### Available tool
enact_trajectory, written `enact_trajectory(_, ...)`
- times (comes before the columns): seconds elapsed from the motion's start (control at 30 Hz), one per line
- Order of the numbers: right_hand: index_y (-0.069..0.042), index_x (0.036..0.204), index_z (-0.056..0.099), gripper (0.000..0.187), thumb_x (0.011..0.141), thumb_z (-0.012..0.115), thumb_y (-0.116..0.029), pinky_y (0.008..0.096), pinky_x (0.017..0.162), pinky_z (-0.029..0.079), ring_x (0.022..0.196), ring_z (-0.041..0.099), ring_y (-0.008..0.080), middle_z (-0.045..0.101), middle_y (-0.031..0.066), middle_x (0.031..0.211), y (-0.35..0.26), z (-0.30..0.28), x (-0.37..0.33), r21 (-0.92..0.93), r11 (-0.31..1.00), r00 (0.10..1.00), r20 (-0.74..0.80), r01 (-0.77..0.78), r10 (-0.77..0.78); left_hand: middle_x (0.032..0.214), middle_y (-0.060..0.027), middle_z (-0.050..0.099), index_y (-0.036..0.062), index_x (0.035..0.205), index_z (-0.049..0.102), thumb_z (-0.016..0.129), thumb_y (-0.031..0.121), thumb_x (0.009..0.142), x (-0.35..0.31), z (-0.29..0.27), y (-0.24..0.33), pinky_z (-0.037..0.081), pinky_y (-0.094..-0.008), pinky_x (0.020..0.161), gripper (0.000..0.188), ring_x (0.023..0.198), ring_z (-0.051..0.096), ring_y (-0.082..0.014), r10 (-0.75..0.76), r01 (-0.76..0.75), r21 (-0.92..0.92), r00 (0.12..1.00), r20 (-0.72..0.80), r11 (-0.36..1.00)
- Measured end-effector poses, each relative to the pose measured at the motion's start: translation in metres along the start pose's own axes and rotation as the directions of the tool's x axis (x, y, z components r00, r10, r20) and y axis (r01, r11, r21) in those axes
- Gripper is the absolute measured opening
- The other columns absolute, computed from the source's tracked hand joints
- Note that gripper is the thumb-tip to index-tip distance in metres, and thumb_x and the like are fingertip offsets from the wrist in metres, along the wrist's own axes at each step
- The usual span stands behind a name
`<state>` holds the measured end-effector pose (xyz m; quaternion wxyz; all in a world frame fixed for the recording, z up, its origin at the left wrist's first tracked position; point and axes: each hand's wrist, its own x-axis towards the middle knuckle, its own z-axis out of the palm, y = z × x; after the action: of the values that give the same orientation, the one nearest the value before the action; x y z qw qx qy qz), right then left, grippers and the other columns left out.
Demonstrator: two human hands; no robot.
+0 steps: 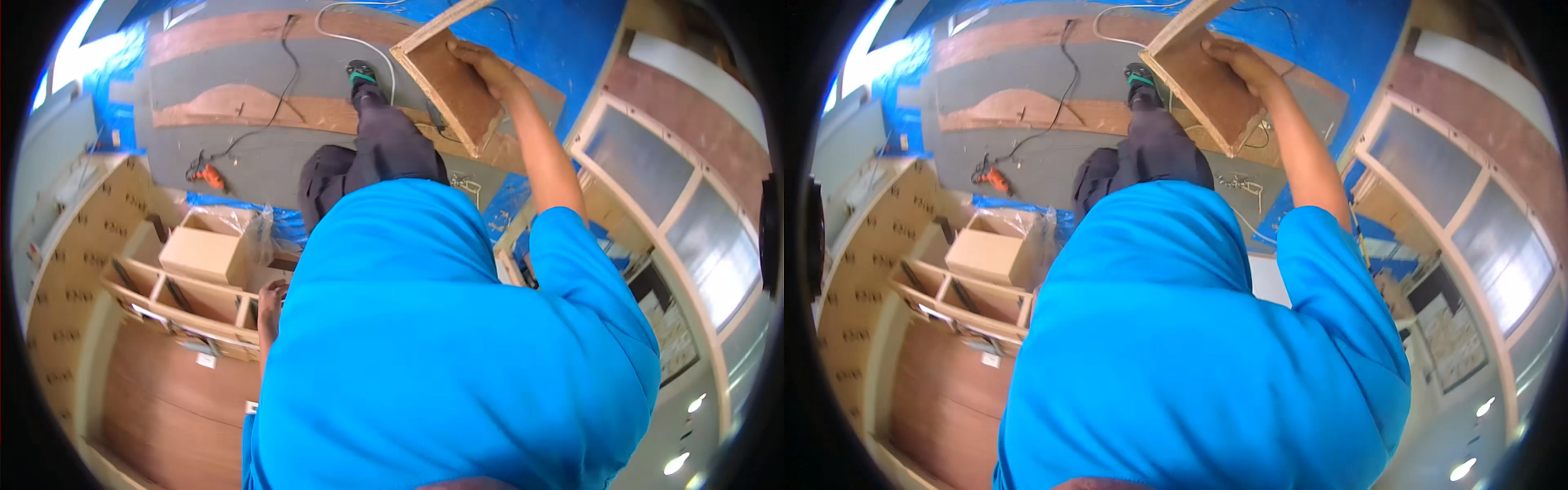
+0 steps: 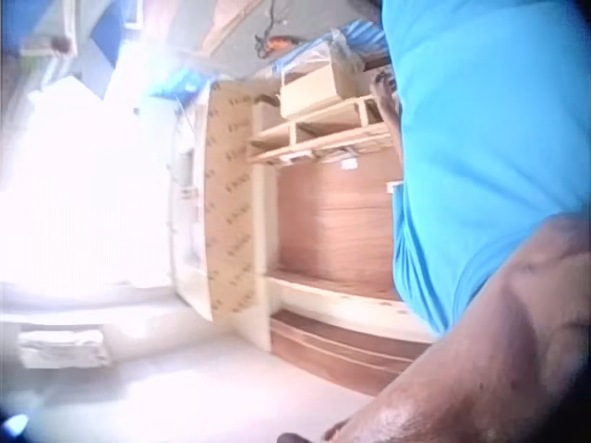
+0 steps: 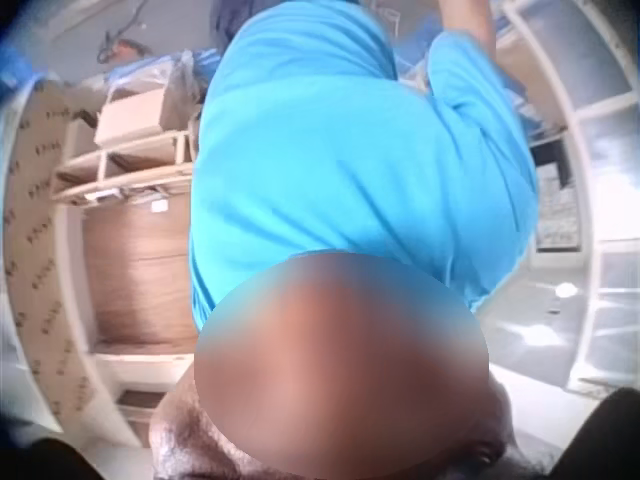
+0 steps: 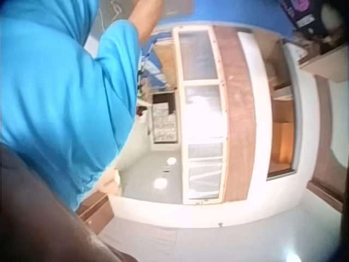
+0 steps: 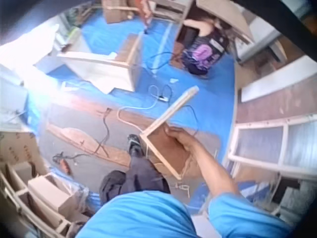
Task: The person assembles wooden cabinet components by drilling a pilot hole, aligning several plywood pieces, and applying glue to join them at a corner.
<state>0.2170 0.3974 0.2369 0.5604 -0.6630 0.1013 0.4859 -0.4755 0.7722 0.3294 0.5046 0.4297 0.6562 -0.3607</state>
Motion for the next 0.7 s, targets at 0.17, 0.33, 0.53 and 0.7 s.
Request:
enact_trajectory(0.17,-0.006,0.129,0.070,0.051,0.099,0.074,-0.048,0.0328,0.093,0.054,0.105,0.068,0.0153,0.074,0.0060,0.116,-0.036,-0.080,0.001,0.074,0.997,0.995,-0.092,-0.019,0.026,0.112,-0.0118,0.075,0.0031,0.132,0.065,0.059,0.019,0.101,-0.017,-0.042,0.172,0.061,-0.0375,0.078,0.035,0.094,0.075,-0.0240,0.144,-0.152,0.117,0.987,0.069,0.981)
enact_trajectory(0.33,-0.002,0.138,0.068,0.057,0.098,0.076,-0.043,0.0326,0.099,0.055,0.113,0.070,0.0177,0.073,0.0089,0.127,0.003,-0.101,-0.019,0.175,0.978,0.932,-0.325,-0.110,0.163,0.121,-0.0097,0.073,0.0052,0.135,0.065,0.059,0.022,0.101,-0.037,-0.048,0.366,0.060,-0.0344,0.077,0.038,0.096,0.074,-0.0215,0.409,-0.438,0.240,0.898,0.166,0.866)
enact_trajectory(0.53,-0.001,0.138,0.068,0.059,0.099,0.075,-0.045,0.0312,0.102,0.051,0.118,0.066,0.0184,0.073,0.0094,0.130,0.061,-0.096,-0.007,0.175,0.985,0.884,-0.461,0.006,0.077,0.123,-0.0121,0.073,0.0022,0.137,0.064,0.059,0.019,0.104,-0.055,-0.036,0.471,0.059,-0.0323,0.081,0.038,0.100,0.073,-0.0197,0.555,-0.516,0.412,0.831,0.030,0.751)
enact_trajectory(0.7,0.002,0.139,0.067,0.063,0.102,0.069,-0.049,0.0347,0.103,0.050,0.118,0.066,0.0208,0.072,0.0121,0.132,0.069,-0.088,-0.010,0.079,0.997,0.847,-0.529,0.002,0.040,0.114,-0.0077,0.073,0.0016,0.134,0.066,0.060,0.017,0.105,-0.033,-0.028,0.473,0.057,-0.0301,0.077,0.033,0.093,0.071,-0.0158,0.482,-0.485,0.471,0.865,0.137,0.737)
